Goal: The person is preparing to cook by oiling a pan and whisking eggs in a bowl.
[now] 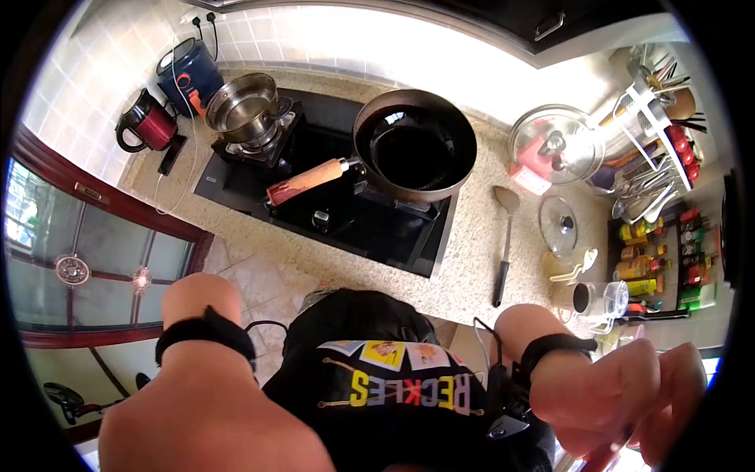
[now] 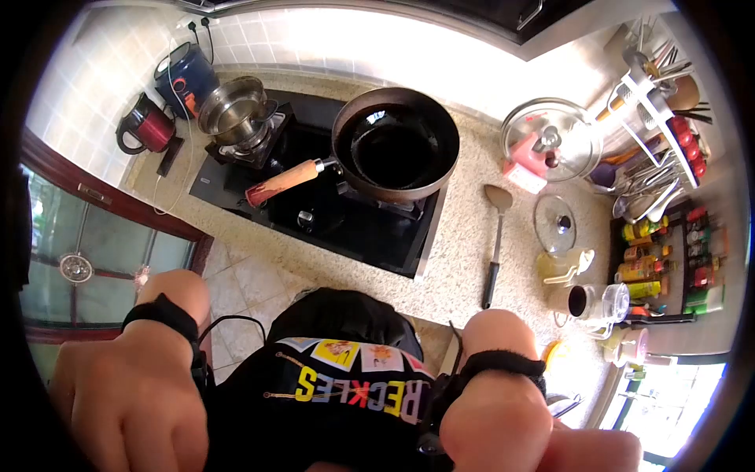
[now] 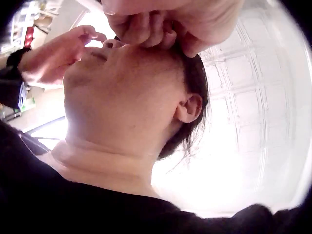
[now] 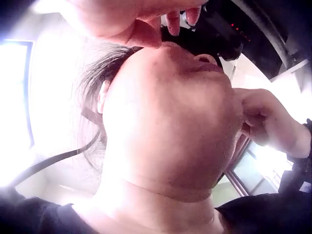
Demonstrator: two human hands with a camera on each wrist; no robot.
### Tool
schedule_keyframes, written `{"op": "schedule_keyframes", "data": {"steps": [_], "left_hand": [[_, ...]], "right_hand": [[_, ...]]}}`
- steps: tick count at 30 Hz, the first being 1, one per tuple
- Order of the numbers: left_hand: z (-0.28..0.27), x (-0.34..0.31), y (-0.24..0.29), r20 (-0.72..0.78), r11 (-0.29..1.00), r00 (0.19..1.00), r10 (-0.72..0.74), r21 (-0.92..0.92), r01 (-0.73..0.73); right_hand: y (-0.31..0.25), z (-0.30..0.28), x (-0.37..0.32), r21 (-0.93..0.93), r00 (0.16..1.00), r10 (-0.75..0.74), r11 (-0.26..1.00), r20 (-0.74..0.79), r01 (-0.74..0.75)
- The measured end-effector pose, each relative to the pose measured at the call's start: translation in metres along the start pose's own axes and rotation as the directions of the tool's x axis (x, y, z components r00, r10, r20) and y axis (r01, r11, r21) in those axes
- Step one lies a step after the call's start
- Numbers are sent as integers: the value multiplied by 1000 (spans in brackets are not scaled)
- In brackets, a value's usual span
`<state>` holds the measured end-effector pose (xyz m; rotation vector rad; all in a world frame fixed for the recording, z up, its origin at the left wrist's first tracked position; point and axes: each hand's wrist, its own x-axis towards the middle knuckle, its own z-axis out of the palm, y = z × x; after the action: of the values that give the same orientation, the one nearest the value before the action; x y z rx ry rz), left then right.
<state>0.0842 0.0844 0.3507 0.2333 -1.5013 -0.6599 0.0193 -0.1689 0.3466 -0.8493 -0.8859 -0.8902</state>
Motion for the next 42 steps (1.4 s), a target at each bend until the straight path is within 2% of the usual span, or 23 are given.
{"op": "schedule_keyframes", "data": {"steps": [1, 3, 4, 5, 7, 8, 9, 11, 13, 14, 15, 17, 18, 19, 21, 23, 25, 29, 31, 33, 35, 36, 42], "left_hand": [[-3, 1, 3, 31, 1000, 999, 25, 12, -26], [-3, 4, 9, 71, 999, 997, 32, -12, -32], [21, -11, 21, -135, 999, 990, -44, 20, 47], [22, -14, 17, -129, 998, 991, -45, 30, 49], [15, -20, 8, 105, 930, 979, 172, 312, -197], [15, -15, 18, -96, 973, 995, 31, 229, -8], [13, -17, 23, -73, 971, 997, 19, 239, -1], [1, -36, 26, 81, 953, 996, -21, 303, -5], [-9, -78, 29, 67, 959, 998, -12, 285, -8], [-14, -89, 29, -35, 938, 999, -8, 345, 19], [-20, -101, 28, -140, 917, 990, 8, 395, 48], [-28, -148, 30, -519, 853, 851, -85, 404, 332], [-33, -149, 34, -697, 516, 702, -149, 551, 656], [-40, -148, 38, -846, 67, 523, -105, 519, 852], [-64, -183, 21, -885, -193, 444, 141, 416, 889], [-80, -214, 13, -820, -535, 541, 184, 379, 755], [-92, -240, 2, -862, -491, 471, 186, 334, 805], [-108, -261, -13, -865, -544, 479, 151, 332, 771], [-113, -258, -16, -963, -478, 239, 124, 153, 865], [-118, -257, -16, -967, -480, 228, 113, 148, 865], [-119, -258, -17, -972, -479, 198, 123, 117, 870], [-120, -263, -19, -954, -514, 245, 171, 126, 848], [-120, -258, -20, -953, -491, 256, 163, 146, 859]], "right_hand": [[-9, 0, 15, -40, 961, 210, 978, 179, -206], [-27, -6, 32, -213, 686, 582, 808, 436, -550], [-27, -34, 0, 269, 932, 121, 938, 342, -221], [-12, -26, -4, 274, 931, 112, 937, 348, -215], [36, 18, -7, 433, 940, -257, 890, 223, 141], [49, 28, -7, 496, 887, -440, 807, 141, 321], [51, 26, -11, 501, 874, -464, 795, 142, 341], [45, 9, -27, 559, 925, -348, 802, 153, 210], [41, -17, -43, 614, 959, -218, 787, 179, 64], [40, -38, -47, 504, 919, 3, 835, 395, -220], [41, -29, -46, 209, 906, 173, 941, 386, -268], [50, -43, -52, -62, 784, 388, 909, 484, -412], [58, -56, -61, -91, 721, 433, 882, 541, -462], [61, -58, -64, -107, 661, 543, 808, 518, -580], [59, -59, -84, -483, 566, 786, 607, 248, -632], [67, -72, -106, -744, 401, 910, 340, 106, -575], [76, -88, -140, -724, 357, 932, 204, -62, -659], [83, -134, -208, -751, 371, 907, 103, -199, -653], [81, -142, -231, -530, 285, 887, 55, -363, -846], [76, -141, -245, -492, 267, 867, 30, -420, -870], [70, -144, -260, -661, 282, 858, -86, -430, -745], [69, -145, -267, -648, 298, 850, -65, -434, -759], [73, -149, -301, -621, 280, 822, -110, -496, -776]]}}
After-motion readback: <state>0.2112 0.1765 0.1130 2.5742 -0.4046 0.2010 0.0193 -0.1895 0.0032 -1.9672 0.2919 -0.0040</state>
